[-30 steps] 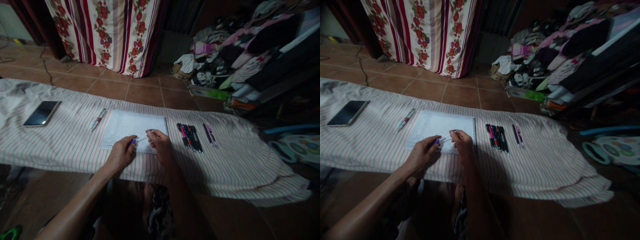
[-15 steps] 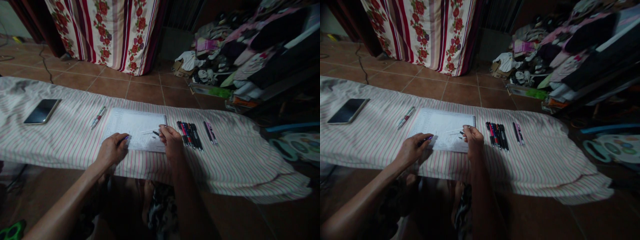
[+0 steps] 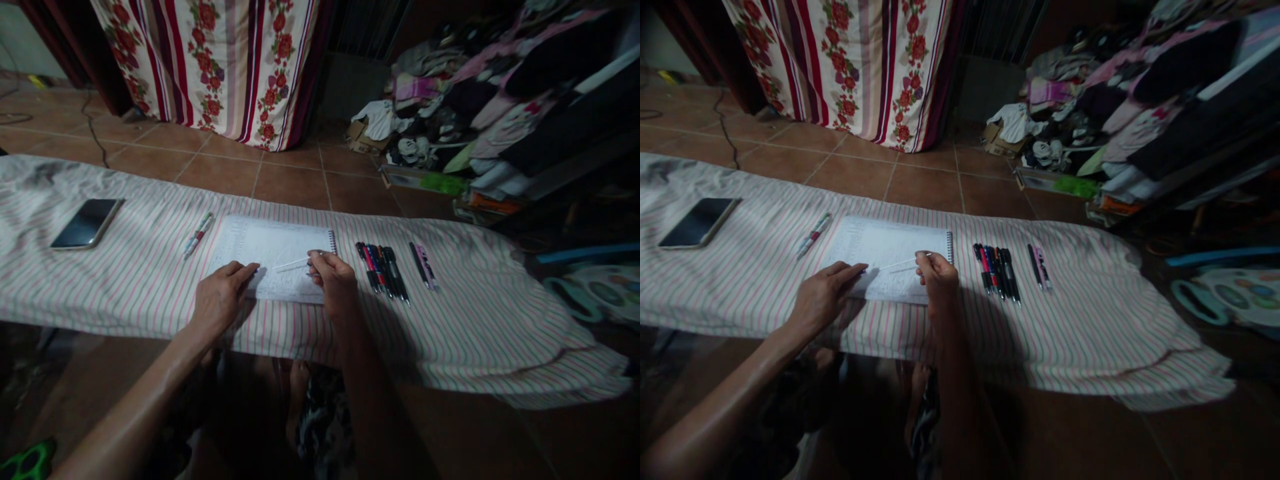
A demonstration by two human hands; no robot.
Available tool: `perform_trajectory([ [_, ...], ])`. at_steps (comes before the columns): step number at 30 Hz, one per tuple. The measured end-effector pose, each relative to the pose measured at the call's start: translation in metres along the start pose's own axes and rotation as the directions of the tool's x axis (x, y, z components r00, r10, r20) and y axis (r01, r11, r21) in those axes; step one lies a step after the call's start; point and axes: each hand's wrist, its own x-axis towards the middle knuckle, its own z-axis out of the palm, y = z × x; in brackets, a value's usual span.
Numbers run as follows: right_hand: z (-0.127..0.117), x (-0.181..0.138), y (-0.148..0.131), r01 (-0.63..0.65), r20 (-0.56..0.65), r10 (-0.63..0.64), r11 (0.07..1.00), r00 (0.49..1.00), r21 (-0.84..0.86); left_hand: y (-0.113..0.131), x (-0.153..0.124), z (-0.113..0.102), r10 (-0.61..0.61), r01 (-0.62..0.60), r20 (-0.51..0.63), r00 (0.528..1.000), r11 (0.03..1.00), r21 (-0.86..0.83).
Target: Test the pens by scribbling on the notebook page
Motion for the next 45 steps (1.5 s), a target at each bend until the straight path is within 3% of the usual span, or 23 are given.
perform_trajectory([
  [5, 0.003, -0.002, -0.001, 0.015, 0.036, -0.015, 1.000, 0.999, -0.013, 0.002, 0.001, 0.010, -0.088, 0.085, 0.004, 0.996, 0.944, -0.318],
  [8, 0.004, -0.003, -0.001, 0.025, 0.053, -0.024, 1.000, 0.998, -0.018, 0.003, 0.002, 0.015, -0.129, 0.121, 0.010, 0.992, 0.897, -0.425],
  [33, 0.011, -0.006, 0.002, 0.053, 0.091, -0.047, 0.997, 0.995, -0.061, 0.011, 0.002, 0.008, -0.088, 0.097, 0.040, 0.995, 0.909, -0.406],
  [45, 0.026, -0.015, 0.008, 0.110, 0.272, -0.080, 0.989, 0.959, -0.100, 0.018, 0.002, 0.013, -0.143, 0.136, 0.028, 0.989, 0.833, -0.537],
])
